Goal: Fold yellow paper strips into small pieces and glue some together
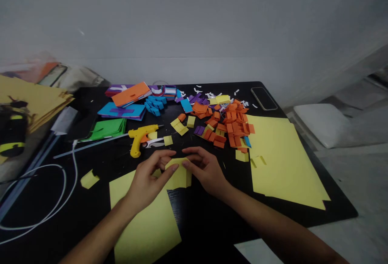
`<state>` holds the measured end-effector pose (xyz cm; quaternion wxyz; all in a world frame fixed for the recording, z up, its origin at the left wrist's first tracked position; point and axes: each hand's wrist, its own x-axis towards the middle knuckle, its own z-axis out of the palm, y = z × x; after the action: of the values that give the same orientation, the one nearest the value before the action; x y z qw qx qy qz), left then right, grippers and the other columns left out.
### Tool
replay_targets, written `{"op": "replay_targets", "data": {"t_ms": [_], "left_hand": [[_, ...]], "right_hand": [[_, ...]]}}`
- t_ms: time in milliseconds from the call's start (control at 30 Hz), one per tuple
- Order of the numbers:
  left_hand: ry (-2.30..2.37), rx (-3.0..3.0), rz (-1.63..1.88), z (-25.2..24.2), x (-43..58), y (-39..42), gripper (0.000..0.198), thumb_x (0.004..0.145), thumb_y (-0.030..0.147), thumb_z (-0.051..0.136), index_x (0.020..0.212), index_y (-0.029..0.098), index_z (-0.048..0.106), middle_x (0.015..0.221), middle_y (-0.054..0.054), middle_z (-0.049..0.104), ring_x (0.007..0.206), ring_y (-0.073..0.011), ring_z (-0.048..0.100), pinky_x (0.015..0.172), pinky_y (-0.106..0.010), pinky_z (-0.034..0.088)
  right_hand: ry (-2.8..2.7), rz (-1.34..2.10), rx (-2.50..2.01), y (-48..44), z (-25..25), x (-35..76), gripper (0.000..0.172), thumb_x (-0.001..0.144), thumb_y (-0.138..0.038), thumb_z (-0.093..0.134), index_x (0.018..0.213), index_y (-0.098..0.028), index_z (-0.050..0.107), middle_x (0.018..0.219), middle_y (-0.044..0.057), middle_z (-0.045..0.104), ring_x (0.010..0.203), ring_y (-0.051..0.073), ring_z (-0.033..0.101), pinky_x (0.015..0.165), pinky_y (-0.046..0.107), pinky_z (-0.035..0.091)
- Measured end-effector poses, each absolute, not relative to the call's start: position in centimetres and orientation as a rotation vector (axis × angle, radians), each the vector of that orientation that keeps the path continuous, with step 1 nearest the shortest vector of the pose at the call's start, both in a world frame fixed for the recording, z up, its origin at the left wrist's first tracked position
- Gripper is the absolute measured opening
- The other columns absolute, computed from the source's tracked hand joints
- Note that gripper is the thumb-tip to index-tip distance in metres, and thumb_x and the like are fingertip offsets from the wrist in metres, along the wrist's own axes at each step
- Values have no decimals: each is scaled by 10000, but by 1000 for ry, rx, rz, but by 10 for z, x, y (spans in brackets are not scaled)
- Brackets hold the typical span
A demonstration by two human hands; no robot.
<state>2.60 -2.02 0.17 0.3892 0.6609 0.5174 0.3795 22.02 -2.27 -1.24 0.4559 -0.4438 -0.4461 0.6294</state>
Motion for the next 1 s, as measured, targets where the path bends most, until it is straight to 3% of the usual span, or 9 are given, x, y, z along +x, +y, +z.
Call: {"op": "replay_targets", "data": {"t_ms": [267, 733, 1000], "left_hand": [[1359, 1661, 935, 8, 26, -17, 187, 888, 378, 722, 867, 200, 777, 822, -22, 785, 732, -169, 700, 665, -246, 530], [1341, 1659, 990, 9, 25, -18, 96, 848, 311, 777, 860, 224, 814, 834, -13, 821, 727, -170, 741, 675, -236, 556], [1348, 1657, 943, 8, 23, -17, 145, 867, 353, 765, 880, 219, 818, 840, -18, 820, 704, -165, 730, 619, -221, 539]], "right_hand": [[-1192, 1395, -1133, -25, -12, 219, 186, 837, -348, 794, 977, -230, 759, 901, 31, 808, 866, 218, 781, 792, 345, 627], [-1098, 1427, -1164, -25, -11, 219, 182, 768, -311, 851, 918, -236, 783, 871, 26, 812, 847, 219, 785, 799, 343, 626], [-1182, 1433, -1109, -24, -11, 219, 196, 815, -359, 816, 954, -222, 798, 909, 33, 813, 831, 188, 760, 754, 287, 596]]}}
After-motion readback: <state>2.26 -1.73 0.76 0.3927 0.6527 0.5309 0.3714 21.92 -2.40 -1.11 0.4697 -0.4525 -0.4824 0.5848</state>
